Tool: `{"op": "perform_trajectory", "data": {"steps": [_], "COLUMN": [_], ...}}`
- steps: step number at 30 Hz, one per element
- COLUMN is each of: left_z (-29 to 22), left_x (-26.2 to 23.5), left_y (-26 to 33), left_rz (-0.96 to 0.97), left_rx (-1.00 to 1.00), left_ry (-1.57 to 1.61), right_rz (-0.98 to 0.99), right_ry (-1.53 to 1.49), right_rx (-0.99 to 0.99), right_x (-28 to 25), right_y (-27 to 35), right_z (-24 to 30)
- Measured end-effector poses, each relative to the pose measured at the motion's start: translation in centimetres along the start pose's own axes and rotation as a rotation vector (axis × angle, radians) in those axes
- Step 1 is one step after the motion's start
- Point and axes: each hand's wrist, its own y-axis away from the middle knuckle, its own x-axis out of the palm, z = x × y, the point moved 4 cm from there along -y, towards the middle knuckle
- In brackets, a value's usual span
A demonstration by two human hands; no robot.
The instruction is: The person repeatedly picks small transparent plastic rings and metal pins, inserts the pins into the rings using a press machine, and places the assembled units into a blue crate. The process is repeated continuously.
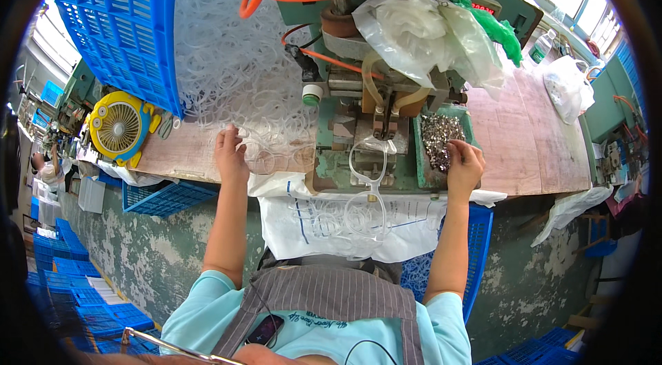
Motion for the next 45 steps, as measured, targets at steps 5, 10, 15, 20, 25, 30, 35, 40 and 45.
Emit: {"op": "perform_trajectory", "data": {"steps": [5, 10, 15, 20, 25, 30, 35, 40, 45], "left_z": [3.3, 0.2, -6.4, -8.5, -7.9, -7.8, -10.3, -11.8, -12.0], "left_x": [1.5, 4.5, 10.9, 15.1, 15.8, 15.1, 16.0, 17.6, 17.1], "left_y": [-1.3, 1.9, 10.7, 16.9, 17.1, 18.1, 17.2, 11.6, 12.3], "left_rz": [0.063, 0.190, 0.535, 1.091, 1.209, 1.280, 1.088, 0.774, 0.811], "left_rx": [0.293, 0.391, 0.987, 1.150, 1.058, 1.099, 1.199, 0.407, 0.537], "left_ry": [-0.366, -0.543, -0.545, -0.396, -0.358, -0.321, -0.269, 0.003, -0.184], "right_rz": [0.027, 0.004, 0.161, 0.210, 0.233, 0.188, 0.193, 0.243, 0.169], "right_ry": [-0.013, 0.008, -0.413, -0.529, -0.510, -0.526, -0.671, -0.715, -0.823], "right_rx": [-0.013, -0.032, 0.149, 0.100, 0.132, 0.076, 0.113, 0.134, 0.189], "right_x": [0.2, 0.3, 1.2, 1.0, 1.6, 2.1, 2.8, 3.1, 3.3], "right_y": [-0.1, -0.5, 0.0, 1.2, 0.9, 0.5, 0.4, 0.7, 1.1], "right_z": [0.2, 2.9, 8.8, 13.9, 15.0, 15.8, 16.0, 15.8, 16.6]}}
